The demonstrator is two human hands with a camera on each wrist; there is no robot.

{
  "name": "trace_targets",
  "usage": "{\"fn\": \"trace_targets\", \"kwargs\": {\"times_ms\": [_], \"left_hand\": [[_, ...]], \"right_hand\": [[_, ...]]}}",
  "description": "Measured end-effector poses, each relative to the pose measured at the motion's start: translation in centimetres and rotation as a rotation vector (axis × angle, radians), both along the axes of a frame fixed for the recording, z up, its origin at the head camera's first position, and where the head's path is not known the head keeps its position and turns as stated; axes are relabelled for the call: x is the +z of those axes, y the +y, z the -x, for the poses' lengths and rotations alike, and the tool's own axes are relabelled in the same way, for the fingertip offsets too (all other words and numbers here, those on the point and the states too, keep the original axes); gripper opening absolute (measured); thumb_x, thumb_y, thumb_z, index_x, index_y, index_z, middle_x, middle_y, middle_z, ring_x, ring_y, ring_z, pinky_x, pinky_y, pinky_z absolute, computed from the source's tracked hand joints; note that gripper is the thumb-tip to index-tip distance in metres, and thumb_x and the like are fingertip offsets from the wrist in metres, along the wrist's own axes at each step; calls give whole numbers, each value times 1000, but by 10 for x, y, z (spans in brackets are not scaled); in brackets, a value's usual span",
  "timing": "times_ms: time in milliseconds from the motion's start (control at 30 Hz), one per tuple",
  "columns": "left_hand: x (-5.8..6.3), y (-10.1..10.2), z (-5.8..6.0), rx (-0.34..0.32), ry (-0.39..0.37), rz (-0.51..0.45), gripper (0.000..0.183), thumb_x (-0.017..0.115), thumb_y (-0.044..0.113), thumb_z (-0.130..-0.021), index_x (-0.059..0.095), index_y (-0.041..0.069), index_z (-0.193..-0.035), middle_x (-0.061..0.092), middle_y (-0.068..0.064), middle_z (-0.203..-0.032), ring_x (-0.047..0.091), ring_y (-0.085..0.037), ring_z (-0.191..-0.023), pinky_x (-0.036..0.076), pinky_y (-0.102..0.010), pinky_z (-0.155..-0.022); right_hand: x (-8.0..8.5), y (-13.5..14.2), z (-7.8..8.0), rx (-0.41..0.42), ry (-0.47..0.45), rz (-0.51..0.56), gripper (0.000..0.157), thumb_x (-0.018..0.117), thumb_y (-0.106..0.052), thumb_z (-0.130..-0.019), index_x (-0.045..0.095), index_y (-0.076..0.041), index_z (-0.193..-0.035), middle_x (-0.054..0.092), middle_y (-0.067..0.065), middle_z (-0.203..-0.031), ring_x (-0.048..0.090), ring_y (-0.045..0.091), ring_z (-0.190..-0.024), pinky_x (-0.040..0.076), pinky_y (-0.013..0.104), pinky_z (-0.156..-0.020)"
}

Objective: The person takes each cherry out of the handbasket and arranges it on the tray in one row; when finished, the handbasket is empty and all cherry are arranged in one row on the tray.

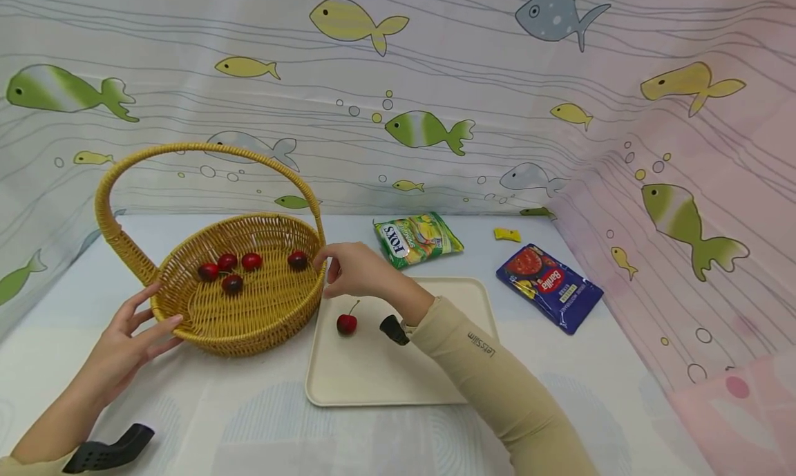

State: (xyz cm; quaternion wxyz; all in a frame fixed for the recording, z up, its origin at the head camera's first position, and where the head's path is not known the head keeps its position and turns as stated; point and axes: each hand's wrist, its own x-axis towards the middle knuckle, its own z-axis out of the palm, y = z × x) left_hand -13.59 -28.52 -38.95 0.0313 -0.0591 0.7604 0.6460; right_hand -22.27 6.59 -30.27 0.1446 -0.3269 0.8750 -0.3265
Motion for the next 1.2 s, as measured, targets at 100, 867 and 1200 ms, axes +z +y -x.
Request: {"fn": "trace_targets", "kwargs": {"times_ms": [100, 867, 1200], "left_hand": [[0, 0, 0, -1, 5, -1, 81, 61, 18, -92, 6, 27, -150, -2, -32, -144, 45, 4, -90, 54, -21, -72], [-2, -1, -3, -10, 16, -46, 80, 60, 14, -92, 7, 29, -150, -6, -33, -143, 49, 7, -87, 54, -22, -71], [-2, 0, 0, -21, 32, -50, 79, 59, 14, -92, 7, 27, -150, -5, -32, -143, 49, 7, -88, 54, -22, -71]], "right_hand": [[5, -9, 3, 28, 17, 6, 36, 75, -7, -77, 62, -9, -111, 59, 1, -80, 60, 15, -76, 50, 22, -64], [14, -87, 37, 55, 38, -8, 34, 76, -10, -78, 63, -11, -109, 62, -1, -78, 58, 10, -69, 48, 19, -61], [7, -109, 59, 11, -78, 85, 31, 74, -10, -80, 62, -11, -109, 63, 0, -85, 59, 12, -75, 49, 21, -61]]}}
